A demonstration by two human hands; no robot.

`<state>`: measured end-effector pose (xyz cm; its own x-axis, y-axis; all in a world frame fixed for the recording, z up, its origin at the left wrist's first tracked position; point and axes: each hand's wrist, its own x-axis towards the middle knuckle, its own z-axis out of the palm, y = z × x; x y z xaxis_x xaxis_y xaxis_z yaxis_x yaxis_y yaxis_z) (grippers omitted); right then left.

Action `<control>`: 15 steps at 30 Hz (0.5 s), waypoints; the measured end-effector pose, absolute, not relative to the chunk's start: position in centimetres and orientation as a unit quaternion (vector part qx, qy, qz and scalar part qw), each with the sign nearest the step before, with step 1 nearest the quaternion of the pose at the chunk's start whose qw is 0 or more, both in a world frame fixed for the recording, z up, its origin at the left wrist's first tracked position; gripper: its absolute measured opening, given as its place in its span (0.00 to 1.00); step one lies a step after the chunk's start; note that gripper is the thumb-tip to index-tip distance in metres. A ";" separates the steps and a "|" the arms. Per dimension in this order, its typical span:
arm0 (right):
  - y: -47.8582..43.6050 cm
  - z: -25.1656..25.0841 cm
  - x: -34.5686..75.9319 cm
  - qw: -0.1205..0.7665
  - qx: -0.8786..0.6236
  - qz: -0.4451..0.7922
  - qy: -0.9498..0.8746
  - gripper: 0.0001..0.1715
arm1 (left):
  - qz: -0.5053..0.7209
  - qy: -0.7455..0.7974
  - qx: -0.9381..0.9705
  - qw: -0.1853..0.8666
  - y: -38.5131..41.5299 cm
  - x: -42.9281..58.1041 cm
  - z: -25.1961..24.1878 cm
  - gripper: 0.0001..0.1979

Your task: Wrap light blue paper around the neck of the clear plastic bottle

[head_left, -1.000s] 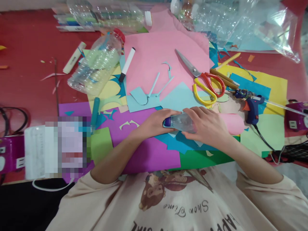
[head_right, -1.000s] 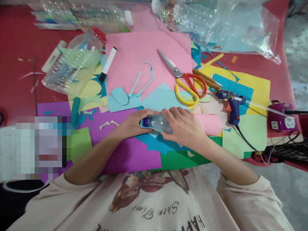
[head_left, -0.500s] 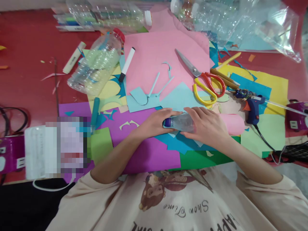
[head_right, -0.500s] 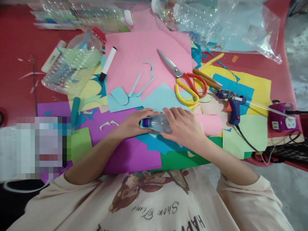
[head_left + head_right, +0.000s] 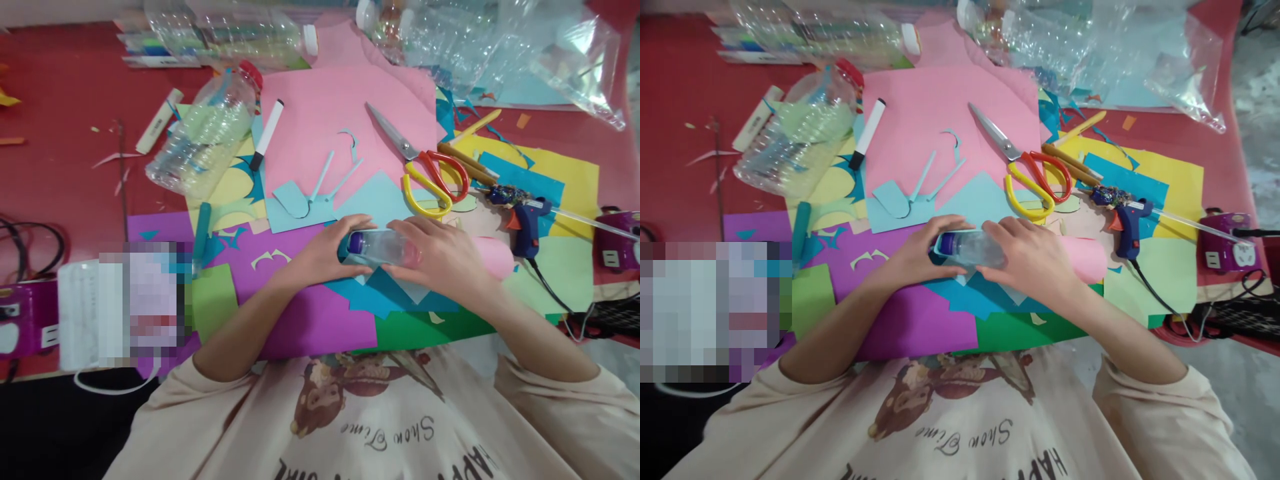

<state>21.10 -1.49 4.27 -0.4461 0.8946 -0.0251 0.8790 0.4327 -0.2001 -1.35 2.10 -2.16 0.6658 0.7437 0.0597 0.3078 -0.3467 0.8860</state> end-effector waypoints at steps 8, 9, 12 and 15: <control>-2.7 4.8 21.7 0.056 -0.600 0.088 -0.793 0.30 | 0.334 0.324 0.863 0.197 2.4 -1.4 -2.4 0.13; -2.8 4.7 21.6 0.055 -0.604 0.088 -0.790 0.30 | 0.314 0.316 0.879 0.171 2.5 -1.3 -2.5 0.15; -3.0 4.2 21.3 0.053 -0.606 0.079 -0.790 0.32 | 0.285 0.310 0.898 0.129 2.5 -1.0 -2.8 0.20; -3.1 3.7 21.0 0.048 -0.601 0.071 -0.795 0.33 | 0.277 0.328 0.894 0.127 2.6 -1.0 -2.9 0.21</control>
<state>21.01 -3.13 3.68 -0.2735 0.9618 -0.0093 0.9483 0.2680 -0.1700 -1.01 2.64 -2.94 0.6322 0.6568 0.4111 0.5159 -0.7526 0.4091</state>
